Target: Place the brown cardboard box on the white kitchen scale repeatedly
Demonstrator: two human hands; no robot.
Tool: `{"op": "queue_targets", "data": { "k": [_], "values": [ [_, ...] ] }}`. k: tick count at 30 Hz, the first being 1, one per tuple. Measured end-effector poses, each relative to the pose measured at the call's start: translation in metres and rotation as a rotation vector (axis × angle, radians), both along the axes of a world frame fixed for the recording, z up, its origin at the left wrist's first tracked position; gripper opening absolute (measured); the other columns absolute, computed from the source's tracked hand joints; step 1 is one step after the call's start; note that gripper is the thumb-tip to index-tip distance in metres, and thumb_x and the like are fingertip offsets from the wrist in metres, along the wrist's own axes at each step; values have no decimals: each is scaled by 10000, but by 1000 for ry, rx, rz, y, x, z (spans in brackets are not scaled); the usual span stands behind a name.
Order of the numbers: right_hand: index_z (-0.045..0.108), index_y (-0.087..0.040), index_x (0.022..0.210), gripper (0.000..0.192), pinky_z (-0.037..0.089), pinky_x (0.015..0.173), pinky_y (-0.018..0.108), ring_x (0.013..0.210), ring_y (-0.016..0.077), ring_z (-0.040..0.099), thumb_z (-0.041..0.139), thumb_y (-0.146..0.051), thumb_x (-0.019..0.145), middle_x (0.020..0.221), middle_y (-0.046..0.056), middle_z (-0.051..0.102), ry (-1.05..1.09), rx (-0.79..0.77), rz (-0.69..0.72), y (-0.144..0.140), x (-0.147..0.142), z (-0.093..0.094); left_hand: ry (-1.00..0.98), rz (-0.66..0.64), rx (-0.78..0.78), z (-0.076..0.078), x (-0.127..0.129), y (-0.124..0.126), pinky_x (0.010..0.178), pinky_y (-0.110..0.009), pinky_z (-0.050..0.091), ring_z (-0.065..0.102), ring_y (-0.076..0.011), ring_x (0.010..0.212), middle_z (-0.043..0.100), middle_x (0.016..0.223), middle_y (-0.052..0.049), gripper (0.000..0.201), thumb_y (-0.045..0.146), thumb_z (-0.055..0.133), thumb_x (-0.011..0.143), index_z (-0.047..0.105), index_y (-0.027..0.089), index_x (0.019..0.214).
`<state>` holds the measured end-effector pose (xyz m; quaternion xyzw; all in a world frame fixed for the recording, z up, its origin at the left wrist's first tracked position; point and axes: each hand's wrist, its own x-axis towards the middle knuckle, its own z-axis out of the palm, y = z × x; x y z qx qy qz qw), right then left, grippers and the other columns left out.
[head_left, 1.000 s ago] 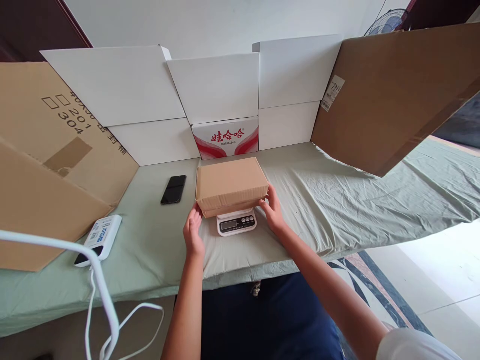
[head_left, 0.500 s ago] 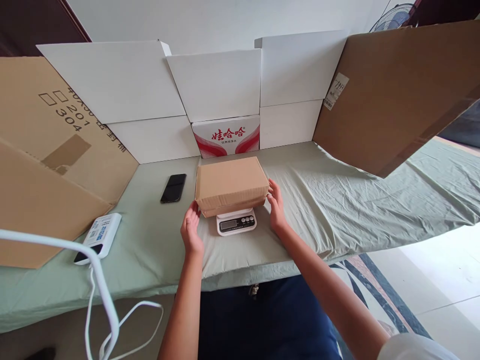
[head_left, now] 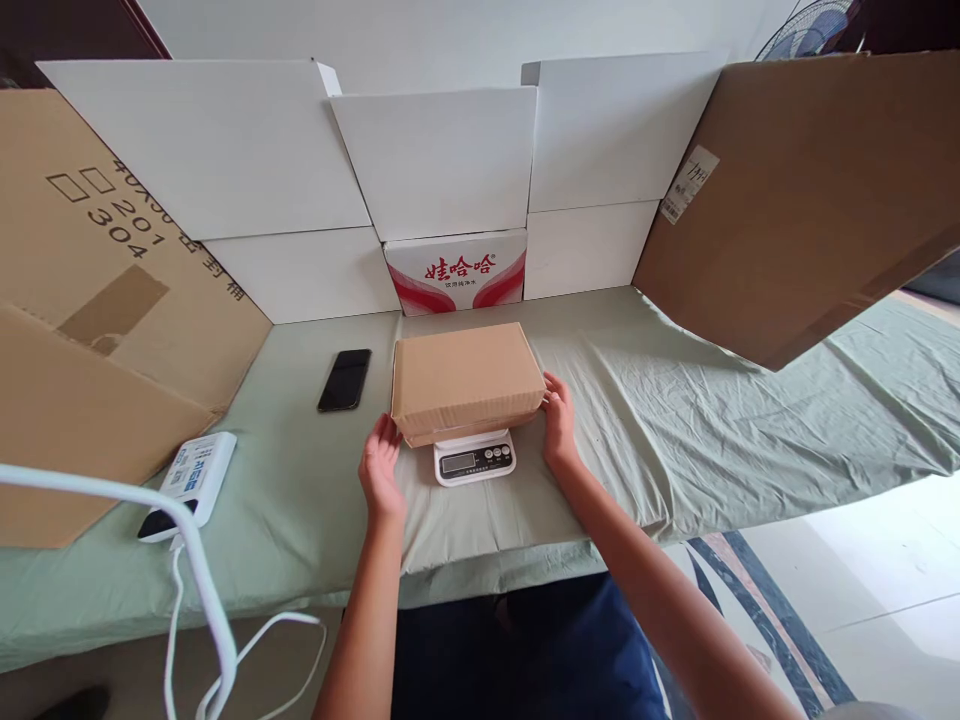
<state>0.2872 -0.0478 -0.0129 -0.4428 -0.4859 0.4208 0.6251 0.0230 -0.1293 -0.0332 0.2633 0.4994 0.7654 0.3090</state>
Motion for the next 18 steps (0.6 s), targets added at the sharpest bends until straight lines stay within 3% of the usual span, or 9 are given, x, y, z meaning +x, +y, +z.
{"op": "queue_targets", "data": {
  "k": [10,14,18],
  "values": [
    [630,-232,1065,269,515,914,395,985,248,624,486,-369,884,1028,50,677,12,-62,20,-1,5,-2,28,11,-65,-11,-1,-3,1156,-524,503,665,-345,1337,700,1412,-201,688,701,604,898,716,188,1342],
    [612,-243,1034,278,517,875,392,926,244,613,474,-311,803,977,37,654,26,-99,71,-2,5,2,38,32,-122,-12,0,-3,1121,-520,533,703,-344,1269,728,1348,-208,698,691,622,875,709,159,1318],
    [601,-255,968,271,534,843,389,884,243,599,503,-302,720,909,28,633,57,-129,12,-4,0,11,104,30,-213,-16,-1,-5,1131,-545,525,711,-346,1242,764,1242,-166,561,599,590,899,723,178,1245]
  ]
}}
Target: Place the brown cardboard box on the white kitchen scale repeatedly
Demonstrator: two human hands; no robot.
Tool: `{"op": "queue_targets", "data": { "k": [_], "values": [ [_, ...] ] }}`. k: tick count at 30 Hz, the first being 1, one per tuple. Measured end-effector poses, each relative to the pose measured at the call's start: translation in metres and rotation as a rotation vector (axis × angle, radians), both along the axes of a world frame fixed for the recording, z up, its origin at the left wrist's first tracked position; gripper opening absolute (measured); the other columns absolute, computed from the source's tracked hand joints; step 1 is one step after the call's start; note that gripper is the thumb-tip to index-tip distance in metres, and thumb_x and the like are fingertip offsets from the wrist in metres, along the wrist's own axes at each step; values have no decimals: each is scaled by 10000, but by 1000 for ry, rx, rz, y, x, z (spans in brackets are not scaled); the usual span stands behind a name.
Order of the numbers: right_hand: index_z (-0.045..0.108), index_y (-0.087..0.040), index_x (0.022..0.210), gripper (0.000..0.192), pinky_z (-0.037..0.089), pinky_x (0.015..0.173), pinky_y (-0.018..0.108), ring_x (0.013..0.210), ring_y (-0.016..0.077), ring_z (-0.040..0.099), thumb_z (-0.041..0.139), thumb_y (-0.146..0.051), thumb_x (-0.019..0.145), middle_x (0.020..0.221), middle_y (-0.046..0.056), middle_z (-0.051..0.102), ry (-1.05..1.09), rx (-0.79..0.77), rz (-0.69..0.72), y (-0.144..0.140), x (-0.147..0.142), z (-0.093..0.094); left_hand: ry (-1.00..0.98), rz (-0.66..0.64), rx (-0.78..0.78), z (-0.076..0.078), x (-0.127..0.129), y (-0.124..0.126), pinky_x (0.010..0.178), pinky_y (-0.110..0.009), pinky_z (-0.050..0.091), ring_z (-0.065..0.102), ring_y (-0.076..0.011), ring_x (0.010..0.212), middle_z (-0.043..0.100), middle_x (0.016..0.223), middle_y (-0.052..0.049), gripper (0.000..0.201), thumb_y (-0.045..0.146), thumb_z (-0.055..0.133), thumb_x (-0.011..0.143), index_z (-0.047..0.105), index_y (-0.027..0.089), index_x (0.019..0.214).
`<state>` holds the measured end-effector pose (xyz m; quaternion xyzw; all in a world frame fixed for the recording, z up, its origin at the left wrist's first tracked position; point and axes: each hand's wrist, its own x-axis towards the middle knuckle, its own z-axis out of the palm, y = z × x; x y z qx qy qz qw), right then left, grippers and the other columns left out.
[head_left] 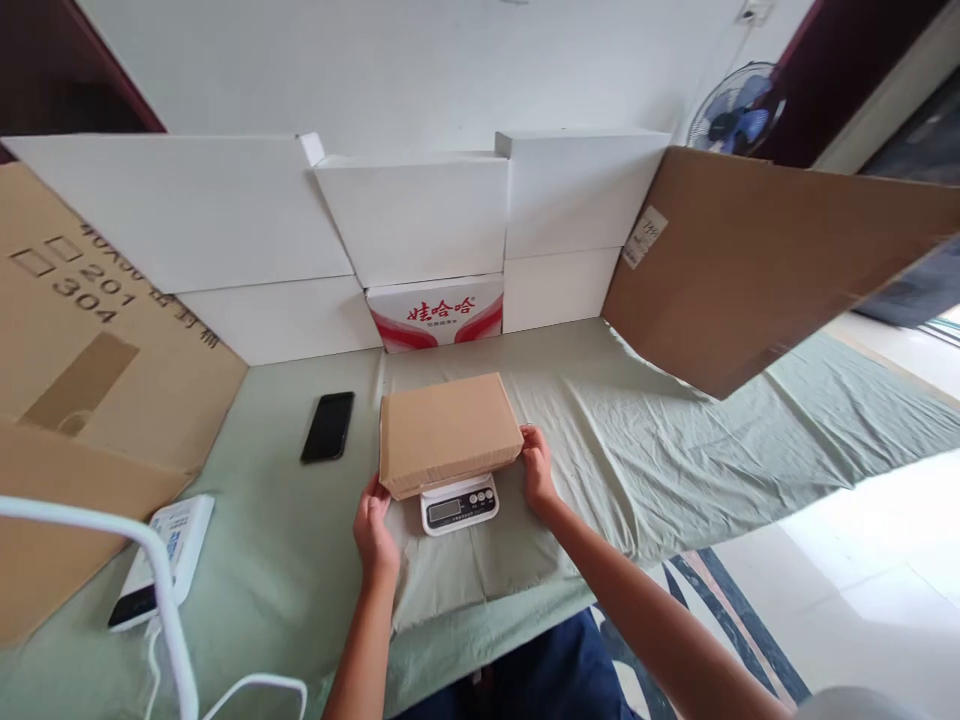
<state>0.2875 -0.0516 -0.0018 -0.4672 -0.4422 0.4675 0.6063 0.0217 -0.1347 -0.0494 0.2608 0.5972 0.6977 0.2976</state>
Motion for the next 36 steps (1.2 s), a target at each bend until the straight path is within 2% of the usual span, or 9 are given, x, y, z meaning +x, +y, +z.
{"op": "queue_targets", "data": {
  "k": [3,7,11,14,17,26,32,36],
  "values": [
    [596,-267,936,263,541,820,401,858,252,601,504,-318,695,882,32,640,-21,-14,-42,-3,-3,7,7,0,-29,-10,-6,0,1148,-590,504,706,-365,1239,769,1177,-120,439,527,583,891,735,232,1178],
    [588,-268,880,205,530,801,396,845,253,600,481,-329,717,842,33,637,-98,13,-56,-5,-5,13,59,-66,14,-20,-10,5,1184,-590,469,695,-355,1252,767,1136,-93,396,487,559,899,731,257,1171],
    [586,-248,818,178,492,758,357,813,229,556,493,-345,703,814,27,611,-136,21,-91,-6,-6,17,75,-125,-1,-11,-4,5,1175,-561,470,699,-335,1248,760,1187,-128,438,460,521,923,700,215,1238],
    [553,-241,756,139,451,711,321,759,203,505,488,-357,718,745,8,563,-139,14,-102,-4,-9,15,101,-167,-13,-2,1,4,1200,-528,441,654,-332,1334,712,1357,-171,486,466,503,957,675,201,1327],
    [506,-245,715,143,405,671,297,706,179,448,478,-379,757,696,-17,506,-156,20,-124,-3,-10,11,87,-152,60,1,4,4,1215,-490,428,587,-321,1429,627,1502,-196,548,502,478,990,633,188,1412],
    [502,-233,687,237,331,634,282,674,158,406,492,-406,849,677,-37,467,-189,89,-136,-1,-12,6,93,-119,101,1,4,12,1237,-462,399,558,-297,1459,604,1524,-225,597,537,455,1018,618,141,1434],
    [549,-224,764,261,400,657,262,721,159,473,504,-447,891,748,-21,542,-170,126,-88,3,-9,-1,139,-87,131,6,4,12,1238,-435,413,534,-290,1486,598,1550,-188,610,569,440,1022,624,171,1446],
    [610,-221,935,359,511,757,291,855,183,598,456,-545,947,942,26,662,-136,144,-38,5,-7,-6,149,-134,250,11,6,6,1261,-432,388,513,-294,1507,559,1594,-183,681,633,453,1012,605,177,1495]
  ]
}}
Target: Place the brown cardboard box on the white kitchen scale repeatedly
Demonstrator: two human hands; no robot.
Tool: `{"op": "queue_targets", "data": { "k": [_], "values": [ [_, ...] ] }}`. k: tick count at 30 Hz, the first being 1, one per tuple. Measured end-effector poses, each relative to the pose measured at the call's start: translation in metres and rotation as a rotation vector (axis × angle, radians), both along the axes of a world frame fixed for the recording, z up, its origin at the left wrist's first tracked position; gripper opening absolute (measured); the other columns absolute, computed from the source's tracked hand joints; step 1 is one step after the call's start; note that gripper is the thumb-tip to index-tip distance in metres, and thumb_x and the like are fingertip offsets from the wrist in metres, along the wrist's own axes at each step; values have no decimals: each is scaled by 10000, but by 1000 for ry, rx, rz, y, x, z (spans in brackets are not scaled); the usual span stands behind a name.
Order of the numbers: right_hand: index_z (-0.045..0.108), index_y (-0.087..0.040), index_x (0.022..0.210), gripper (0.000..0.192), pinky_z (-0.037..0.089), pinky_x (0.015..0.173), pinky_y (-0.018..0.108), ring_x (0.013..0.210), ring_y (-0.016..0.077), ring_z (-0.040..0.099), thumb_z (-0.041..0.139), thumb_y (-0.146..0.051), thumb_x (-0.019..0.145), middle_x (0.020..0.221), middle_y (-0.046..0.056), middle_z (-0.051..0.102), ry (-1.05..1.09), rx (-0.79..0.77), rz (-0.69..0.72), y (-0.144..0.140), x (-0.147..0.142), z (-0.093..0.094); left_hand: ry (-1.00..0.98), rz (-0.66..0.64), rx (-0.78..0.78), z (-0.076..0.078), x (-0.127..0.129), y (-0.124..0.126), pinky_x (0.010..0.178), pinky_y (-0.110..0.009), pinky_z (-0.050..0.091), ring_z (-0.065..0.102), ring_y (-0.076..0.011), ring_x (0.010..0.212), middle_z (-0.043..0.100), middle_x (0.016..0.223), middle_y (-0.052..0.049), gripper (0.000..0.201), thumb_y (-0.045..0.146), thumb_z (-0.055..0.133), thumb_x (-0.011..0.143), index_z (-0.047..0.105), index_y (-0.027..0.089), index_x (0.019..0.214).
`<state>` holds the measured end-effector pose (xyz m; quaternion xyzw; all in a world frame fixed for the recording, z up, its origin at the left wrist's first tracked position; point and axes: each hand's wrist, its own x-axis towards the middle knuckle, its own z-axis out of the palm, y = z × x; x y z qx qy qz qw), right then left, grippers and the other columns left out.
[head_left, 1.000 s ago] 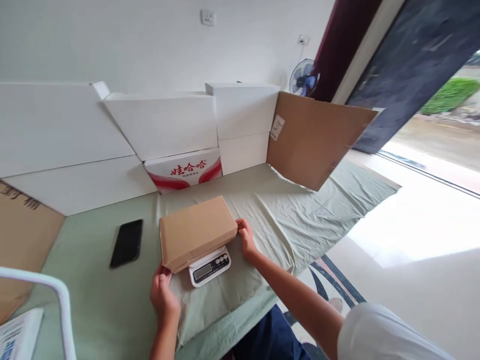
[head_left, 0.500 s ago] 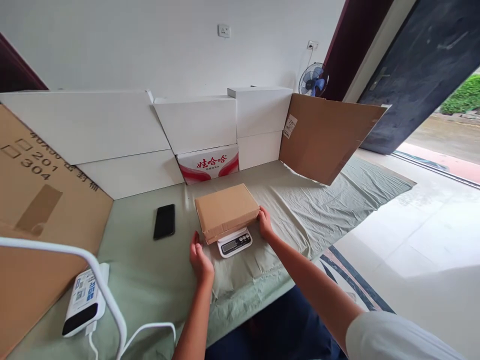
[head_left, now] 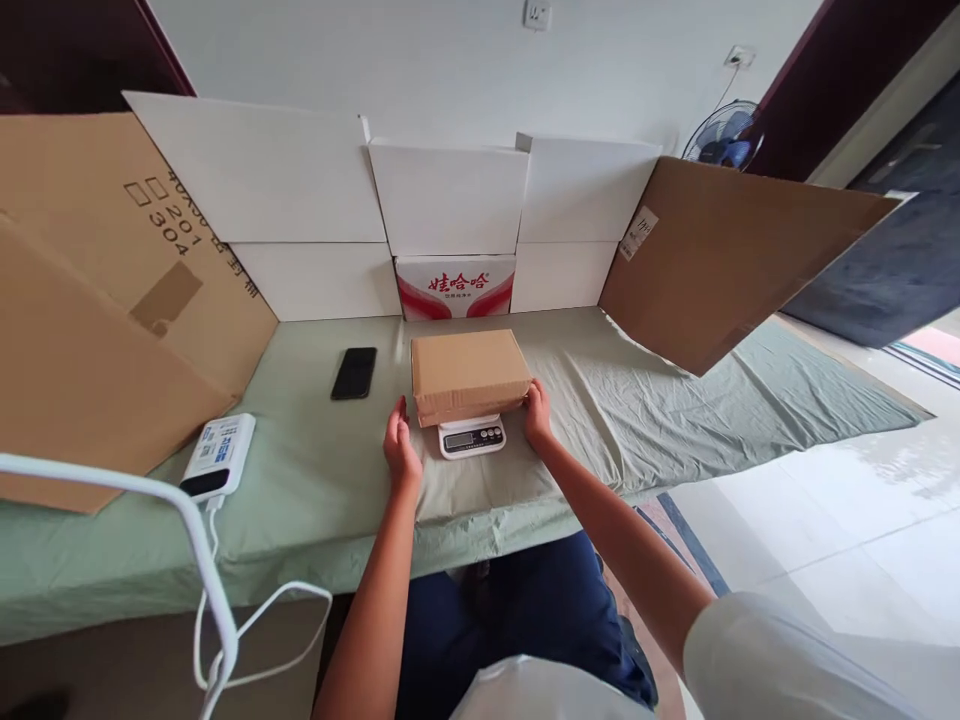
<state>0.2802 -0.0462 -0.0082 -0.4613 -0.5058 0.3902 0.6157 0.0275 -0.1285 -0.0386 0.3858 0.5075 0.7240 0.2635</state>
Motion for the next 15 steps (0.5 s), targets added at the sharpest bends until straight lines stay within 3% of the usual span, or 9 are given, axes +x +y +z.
{"op": "queue_targets", "data": {
  "k": [4,8,12,15],
  "values": [
    [633,-221,1239,536,563,945,414,1099,246,672,415,-634,977,1249,108,702,48,104,-2,-1,2,-6,121,-60,46,5,3,-8,1270,-448,371,515,-312,1505,588,1569,-174,719,672,496,996,597,191,1520],
    [549,-283,1471,611,503,1132,498,1328,284,616,448,-661,1001,1477,112,626,-50,255,75,-9,3,-8,181,-51,33,8,5,-13,1269,-455,372,499,-325,1516,563,1593,-175,776,700,504,979,553,189,1560],
    [377,-321,1632,725,533,1111,509,1340,305,622,498,-668,1007,1490,110,626,-158,292,196,-6,-1,1,175,42,-28,14,-3,-7,1243,-443,402,543,-325,1474,604,1547,-179,758,695,515,959,597,181,1510],
    [338,-345,1662,770,564,1074,498,1322,310,625,517,-691,998,1573,111,567,-189,307,219,18,-9,14,119,79,-36,27,-13,17,1195,-437,452,613,-314,1393,678,1439,-173,671,653,544,939,661,183,1404]
  ]
}}
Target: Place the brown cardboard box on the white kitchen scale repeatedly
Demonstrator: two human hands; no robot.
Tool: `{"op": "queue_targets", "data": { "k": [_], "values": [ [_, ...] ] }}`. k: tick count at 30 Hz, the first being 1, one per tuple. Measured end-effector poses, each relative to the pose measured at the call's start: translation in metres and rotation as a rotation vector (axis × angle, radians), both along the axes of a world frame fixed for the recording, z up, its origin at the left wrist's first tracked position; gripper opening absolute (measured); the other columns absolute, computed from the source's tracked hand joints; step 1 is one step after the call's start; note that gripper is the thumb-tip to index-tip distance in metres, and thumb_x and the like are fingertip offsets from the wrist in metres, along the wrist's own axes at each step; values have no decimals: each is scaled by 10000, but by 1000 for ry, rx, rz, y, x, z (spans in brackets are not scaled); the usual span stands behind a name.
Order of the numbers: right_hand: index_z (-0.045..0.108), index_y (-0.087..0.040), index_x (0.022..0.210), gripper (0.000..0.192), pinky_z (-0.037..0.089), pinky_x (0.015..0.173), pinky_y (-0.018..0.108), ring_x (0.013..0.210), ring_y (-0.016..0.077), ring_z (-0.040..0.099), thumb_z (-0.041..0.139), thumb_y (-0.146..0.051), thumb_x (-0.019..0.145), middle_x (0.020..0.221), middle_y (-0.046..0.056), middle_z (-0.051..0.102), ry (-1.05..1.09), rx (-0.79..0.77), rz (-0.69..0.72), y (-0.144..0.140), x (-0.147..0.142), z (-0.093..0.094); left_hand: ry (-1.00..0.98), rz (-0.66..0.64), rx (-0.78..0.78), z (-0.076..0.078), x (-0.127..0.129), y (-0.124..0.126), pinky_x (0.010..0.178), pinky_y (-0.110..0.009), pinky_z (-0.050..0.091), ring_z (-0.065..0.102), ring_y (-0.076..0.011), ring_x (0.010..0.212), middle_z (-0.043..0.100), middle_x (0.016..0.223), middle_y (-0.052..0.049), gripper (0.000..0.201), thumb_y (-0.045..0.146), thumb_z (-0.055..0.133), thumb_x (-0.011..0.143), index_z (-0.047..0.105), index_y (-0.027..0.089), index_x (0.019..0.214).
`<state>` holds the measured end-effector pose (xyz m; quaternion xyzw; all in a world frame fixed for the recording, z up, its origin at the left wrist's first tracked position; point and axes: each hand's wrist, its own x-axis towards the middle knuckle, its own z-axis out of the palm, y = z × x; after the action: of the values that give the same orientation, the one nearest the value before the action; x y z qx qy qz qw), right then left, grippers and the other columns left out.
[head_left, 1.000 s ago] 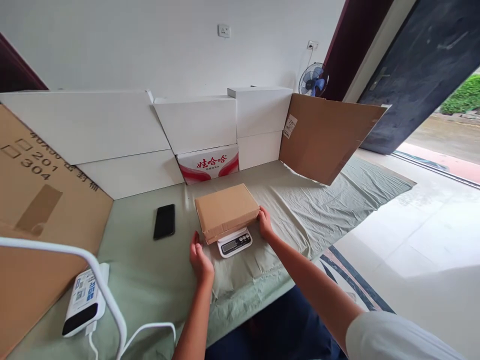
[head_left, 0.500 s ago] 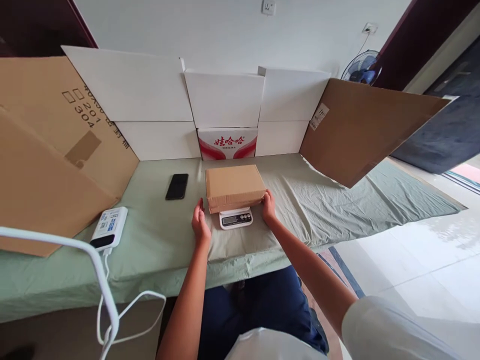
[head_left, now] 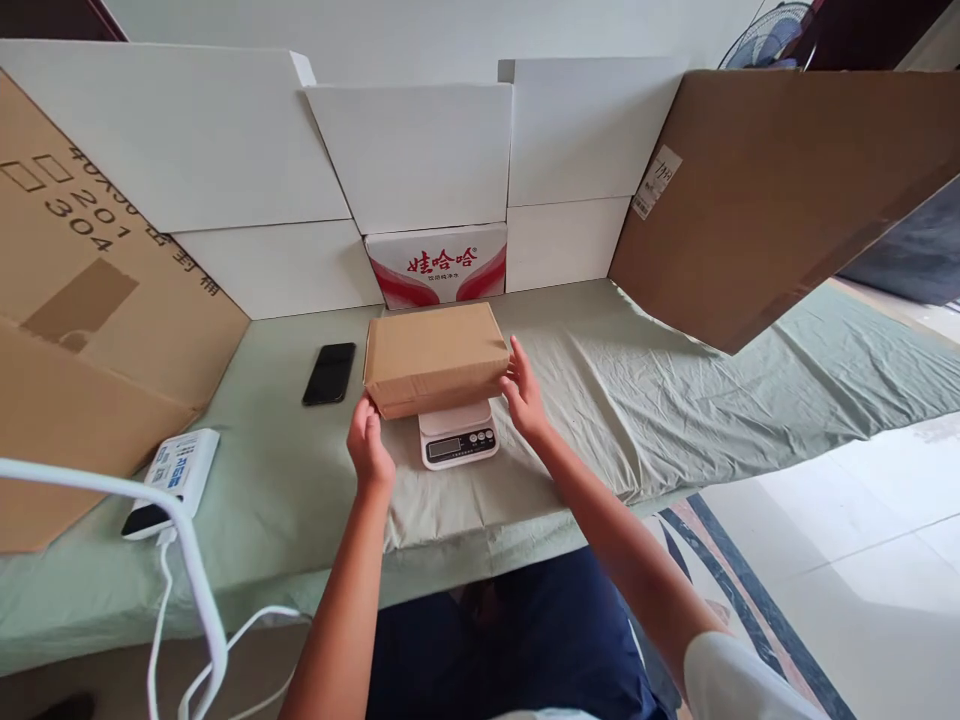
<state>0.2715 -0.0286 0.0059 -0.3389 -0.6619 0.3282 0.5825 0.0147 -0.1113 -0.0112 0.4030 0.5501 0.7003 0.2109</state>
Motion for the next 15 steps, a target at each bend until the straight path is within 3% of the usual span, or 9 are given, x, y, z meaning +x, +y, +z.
{"op": "queue_targets", "data": {
  "k": [4,8,12,15],
  "values": [
    [339,-342,1660,806,511,1174,528,1430,327,550,484,-755,983,1675,88,448,15,66,32,50,-16,10,-81,-17,94,15,-10,55,1153,-432,482,654,-283,1326,704,1354,-147,580,636,572,907,657,212,1294],
    [311,-323,1662,841,389,1292,537,1566,334,410,487,-771,972,1708,78,389,7,93,41,86,-31,-7,-162,-29,90,7,-16,98,1121,-426,498,686,-257,1250,711,1235,-98,515,662,652,843,620,244,1141],
    [232,-320,1683,869,381,1293,539,1581,339,385,479,-762,978,1741,77,317,8,40,36,94,-36,-28,-132,-59,72,-10,-17,110,1123,-435,491,679,-253,1254,706,1224,-97,481,663,621,895,604,244,1128],
    [224,-329,1686,864,374,1292,549,1584,341,372,472,-760,980,1749,64,310,-10,-5,38,95,-35,-30,-108,-60,49,-19,-19,111,1120,-451,492,670,-271,1271,704,1249,-117,502,658,584,930,607,230,1191]
  ]
}}
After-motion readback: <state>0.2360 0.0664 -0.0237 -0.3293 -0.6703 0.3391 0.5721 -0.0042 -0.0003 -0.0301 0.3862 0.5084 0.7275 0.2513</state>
